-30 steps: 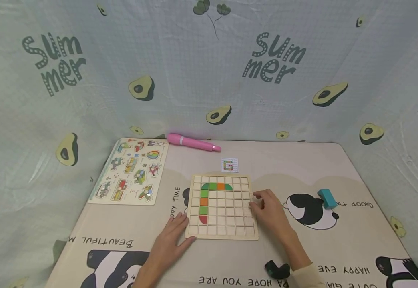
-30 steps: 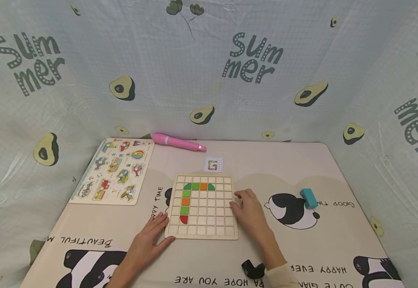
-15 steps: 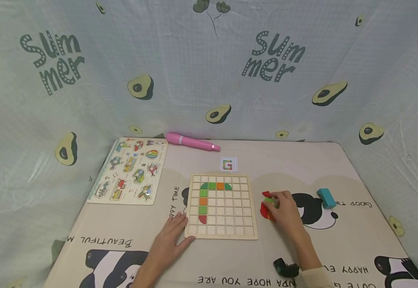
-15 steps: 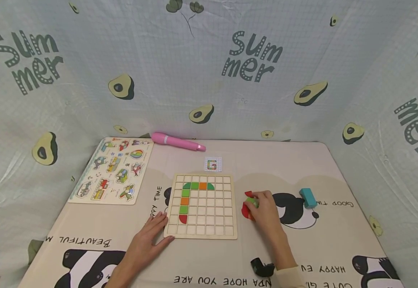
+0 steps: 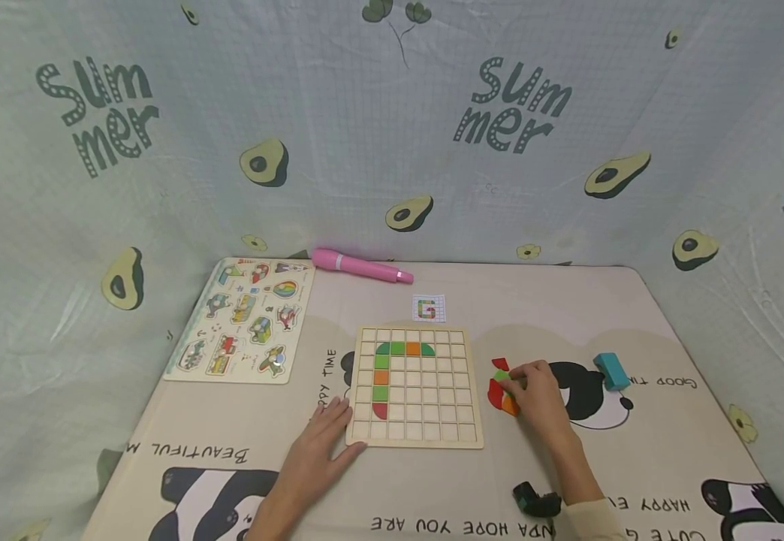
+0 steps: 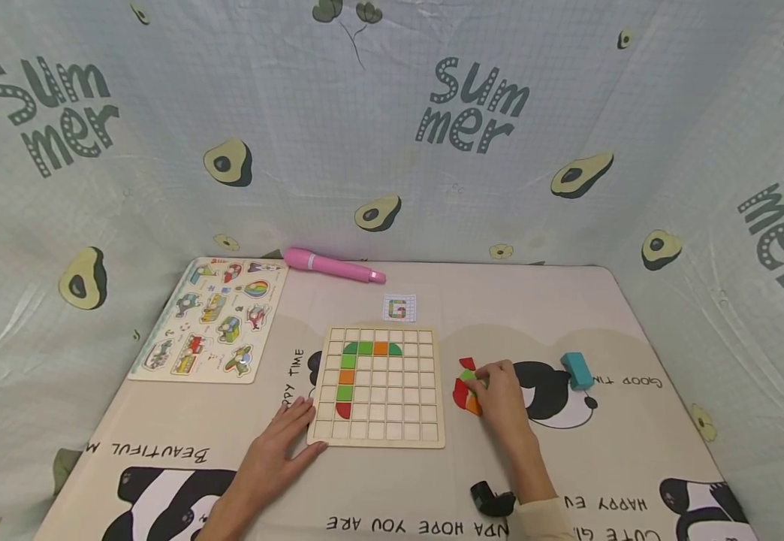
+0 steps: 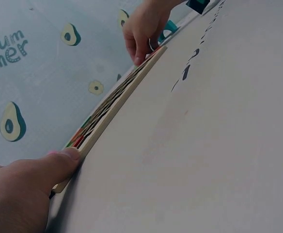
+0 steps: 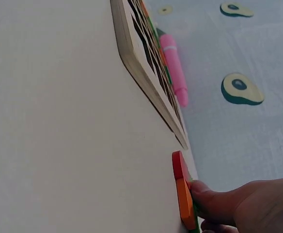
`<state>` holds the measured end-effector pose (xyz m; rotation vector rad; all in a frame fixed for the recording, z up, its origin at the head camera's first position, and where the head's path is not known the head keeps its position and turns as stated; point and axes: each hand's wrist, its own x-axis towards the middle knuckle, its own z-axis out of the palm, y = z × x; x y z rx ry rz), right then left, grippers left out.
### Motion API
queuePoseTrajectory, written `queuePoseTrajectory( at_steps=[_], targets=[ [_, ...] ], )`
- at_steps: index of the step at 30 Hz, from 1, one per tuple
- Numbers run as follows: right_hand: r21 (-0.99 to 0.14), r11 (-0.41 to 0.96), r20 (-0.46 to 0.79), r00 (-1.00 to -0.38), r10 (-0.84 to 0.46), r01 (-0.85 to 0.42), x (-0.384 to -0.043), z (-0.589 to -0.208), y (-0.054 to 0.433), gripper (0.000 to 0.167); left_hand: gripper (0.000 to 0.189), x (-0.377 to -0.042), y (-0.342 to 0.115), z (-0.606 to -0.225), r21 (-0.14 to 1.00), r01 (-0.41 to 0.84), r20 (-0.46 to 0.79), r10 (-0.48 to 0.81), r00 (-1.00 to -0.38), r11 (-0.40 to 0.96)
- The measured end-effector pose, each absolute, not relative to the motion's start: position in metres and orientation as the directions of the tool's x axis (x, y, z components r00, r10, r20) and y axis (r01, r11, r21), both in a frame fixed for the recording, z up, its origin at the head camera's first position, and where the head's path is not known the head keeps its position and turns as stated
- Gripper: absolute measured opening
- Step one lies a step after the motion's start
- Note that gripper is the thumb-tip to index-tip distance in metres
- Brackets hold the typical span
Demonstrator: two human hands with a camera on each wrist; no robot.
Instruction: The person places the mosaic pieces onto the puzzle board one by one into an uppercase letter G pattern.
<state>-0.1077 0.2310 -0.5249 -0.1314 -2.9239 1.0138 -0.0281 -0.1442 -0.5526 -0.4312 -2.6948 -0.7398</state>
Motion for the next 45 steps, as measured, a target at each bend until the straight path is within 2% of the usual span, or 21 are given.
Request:
queuePoseTrajectory(
  at_steps=[9, 21, 34, 45],
  targets=[
    [-0.655, 0.753, 0.001, -0.997, 0.081, 0.060, -0.110, -0.526, 0.233, 0.023, 0.064, -0.027, -0.144, -0.553, 0.440, 0.378, 0.387, 0.208, -0.898, 0.814],
    [-0.677, 0.735, 0.089, -0.995, 0.036, -0.034, -0.112, -0.512, 0.209, 0.017, 0.063, -0.028, -0.144, -0.553, 0.445, 0.361, 0.367, 0.201, -0.908, 0.820],
    [-0.729, 0.666, 0.122, -0.987, -0.101, -0.158, -0.104, -0.510, 0.159, 0.011, 0.063, -0.028, -0.144, -0.550, 0.459, 0.347, 0.350, 0.193, -0.917, 0.818],
    [-0.735, 0.638, 0.090, -0.965, -0.247, -0.232, -0.093, -0.513, 0.121, 0.010, 0.062, -0.028, -0.144, -0.550, 0.473, 0.354, 0.359, 0.190, -0.914, 0.807]
  ],
)
